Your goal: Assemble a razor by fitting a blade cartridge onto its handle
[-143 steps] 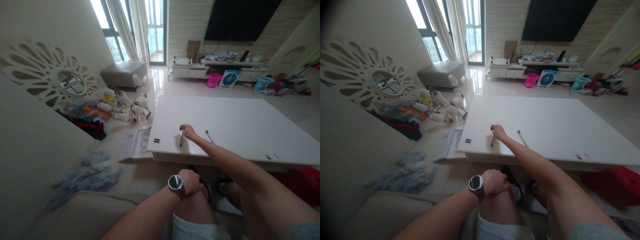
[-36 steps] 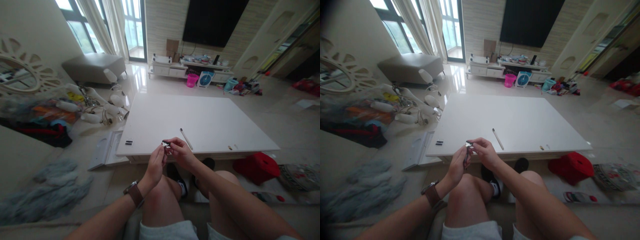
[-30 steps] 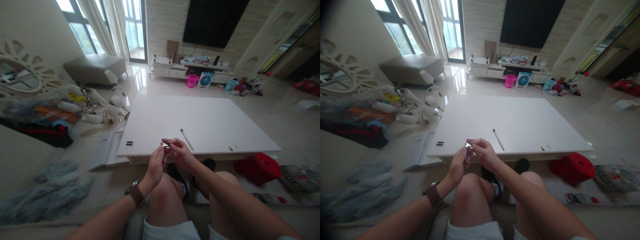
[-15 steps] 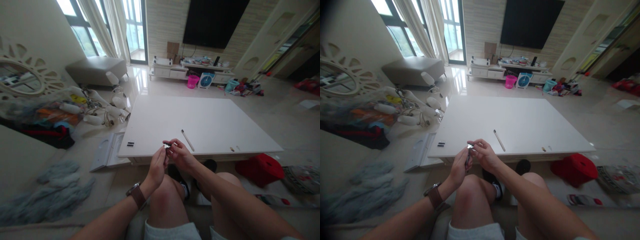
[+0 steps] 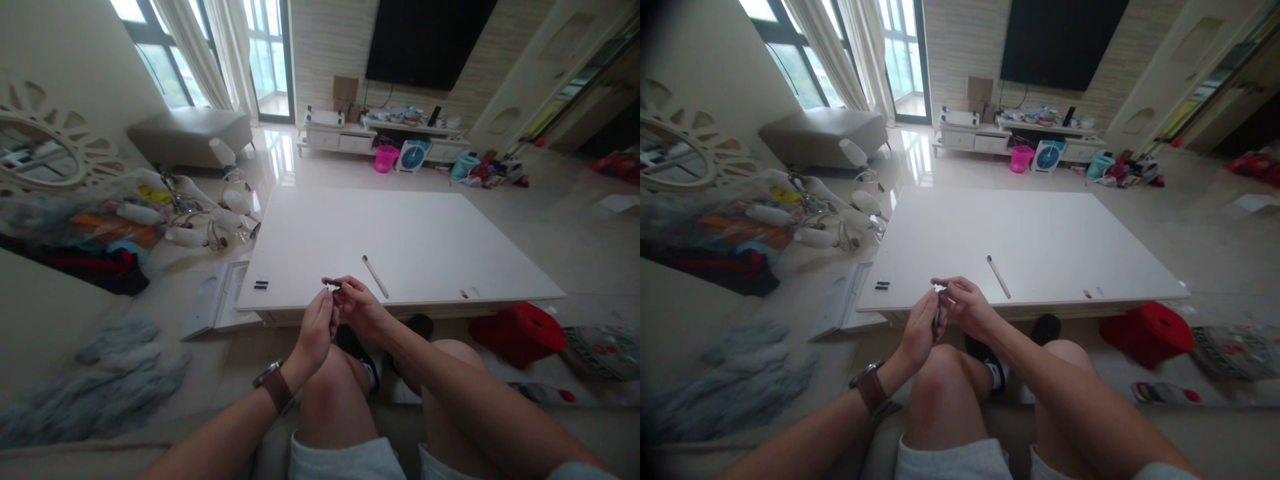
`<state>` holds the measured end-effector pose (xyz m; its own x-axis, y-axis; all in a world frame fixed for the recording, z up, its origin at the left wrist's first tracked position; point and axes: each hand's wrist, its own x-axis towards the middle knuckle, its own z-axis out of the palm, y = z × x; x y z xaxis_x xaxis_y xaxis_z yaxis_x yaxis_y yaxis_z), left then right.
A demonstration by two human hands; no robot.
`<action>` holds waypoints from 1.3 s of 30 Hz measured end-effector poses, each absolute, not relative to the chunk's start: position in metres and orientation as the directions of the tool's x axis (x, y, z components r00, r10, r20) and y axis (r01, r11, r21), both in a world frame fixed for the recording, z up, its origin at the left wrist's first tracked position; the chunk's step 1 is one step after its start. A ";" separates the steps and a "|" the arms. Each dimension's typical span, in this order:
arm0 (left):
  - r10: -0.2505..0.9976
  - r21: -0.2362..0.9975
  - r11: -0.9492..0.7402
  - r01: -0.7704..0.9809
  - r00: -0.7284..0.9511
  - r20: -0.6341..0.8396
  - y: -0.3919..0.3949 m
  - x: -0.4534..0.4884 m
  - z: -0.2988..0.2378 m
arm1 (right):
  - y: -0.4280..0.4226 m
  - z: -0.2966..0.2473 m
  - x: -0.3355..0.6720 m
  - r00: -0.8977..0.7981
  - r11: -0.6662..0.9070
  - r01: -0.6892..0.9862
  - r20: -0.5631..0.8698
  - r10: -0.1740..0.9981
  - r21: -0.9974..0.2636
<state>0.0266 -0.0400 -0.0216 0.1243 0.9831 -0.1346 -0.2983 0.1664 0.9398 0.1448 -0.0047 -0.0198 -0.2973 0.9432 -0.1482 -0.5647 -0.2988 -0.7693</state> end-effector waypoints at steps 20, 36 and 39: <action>0.983 0.965 0.098 -0.242 0.174 -0.056 -0.040 0.028 -0.027 | -0.009 -0.017 0.147 -0.374 -0.400 -0.665 -0.182 0.909 -0.631; 0.986 0.962 0.068 -0.263 0.166 -0.024 -0.041 0.028 -0.027 | -0.007 -0.024 0.152 -0.417 -0.393 -0.668 -0.121 0.901 -0.631; 0.986 0.956 0.080 -0.284 0.166 -0.033 -0.042 0.028 -0.026 | -0.007 -0.027 0.151 -0.423 -0.400 -0.668 -0.123 0.898 -0.627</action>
<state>0.0283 -0.0417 -0.0263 0.1659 0.9856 -0.0330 -0.2838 0.0798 0.9556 0.1511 -0.0066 -0.0272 -0.4227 0.8979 -0.1226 -0.6682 -0.4002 -0.6271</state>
